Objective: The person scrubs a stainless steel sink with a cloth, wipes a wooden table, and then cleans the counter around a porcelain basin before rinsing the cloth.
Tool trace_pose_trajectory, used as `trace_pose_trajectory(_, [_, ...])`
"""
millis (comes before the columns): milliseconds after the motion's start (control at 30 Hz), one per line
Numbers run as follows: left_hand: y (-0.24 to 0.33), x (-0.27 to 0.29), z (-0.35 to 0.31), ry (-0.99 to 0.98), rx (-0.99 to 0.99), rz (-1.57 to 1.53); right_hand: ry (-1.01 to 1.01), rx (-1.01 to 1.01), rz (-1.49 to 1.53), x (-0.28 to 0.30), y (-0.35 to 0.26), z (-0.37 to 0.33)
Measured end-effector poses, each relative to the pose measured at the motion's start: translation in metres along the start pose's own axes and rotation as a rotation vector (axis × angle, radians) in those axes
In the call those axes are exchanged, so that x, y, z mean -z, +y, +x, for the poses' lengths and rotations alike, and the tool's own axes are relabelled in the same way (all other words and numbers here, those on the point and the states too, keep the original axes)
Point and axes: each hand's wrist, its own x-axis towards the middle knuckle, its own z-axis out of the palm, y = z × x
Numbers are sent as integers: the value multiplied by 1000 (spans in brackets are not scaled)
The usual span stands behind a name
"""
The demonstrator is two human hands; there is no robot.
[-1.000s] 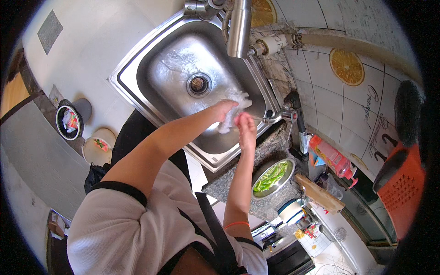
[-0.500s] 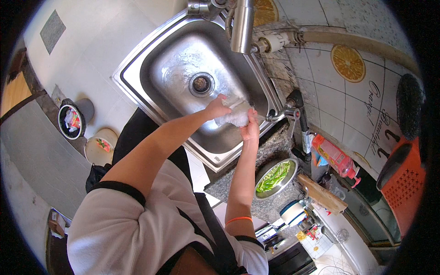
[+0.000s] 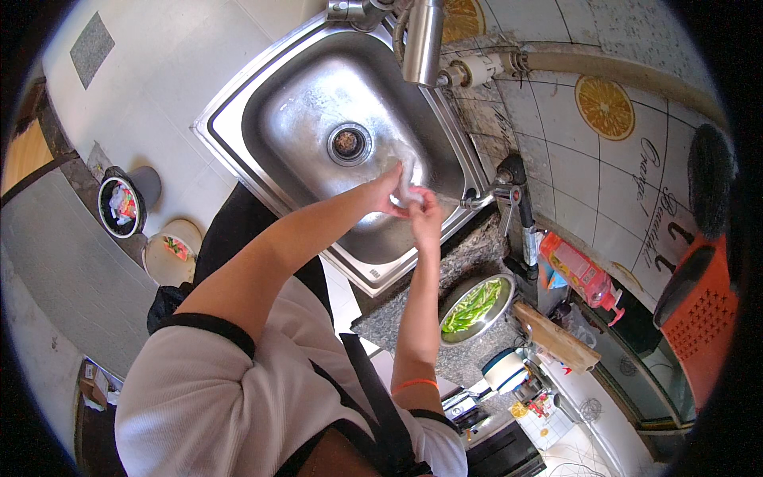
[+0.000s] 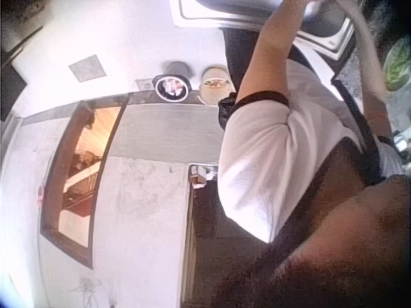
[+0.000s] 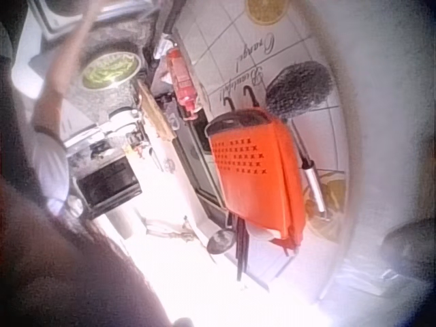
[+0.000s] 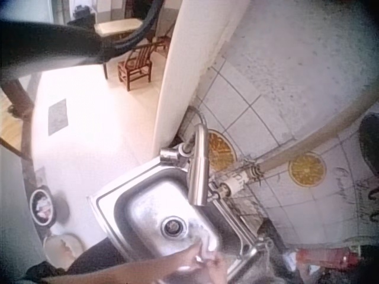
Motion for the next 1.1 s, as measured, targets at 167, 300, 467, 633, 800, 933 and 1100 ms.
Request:
trace_pose_trajectory(167, [2, 24, 49, -151, 3, -42, -90, -1, 97, -15, -15, -12])
trace_pose_trajectory(300, [-4, 18, 39, -88, -46, 291, 122, -157, 786, 32, 24, 10])
trace_pose_trajectory(467, [-2, -13, -1, -160, 260, 323, 128, -154, 800, 16, 57, 32])
trace_pose_trajectory(633, [-14, -9, -2, -396, 294, 270, -229, -361, 1069, 18, 31, 26])
trace_pose_trajectory(800, [-19, 13, 28, -585, 214, 471, -277, -267, 327, 18, 9, 42])
trace_pose_trajectory(933, [-11, 9, 7, -261, -264, 1217, -149, -316, 313, -6, -4, 34])
trace_pose_trajectory(1100, [-35, 10, -6, 296, -498, 1432, 86, -275, 21, -15, 63, 45])
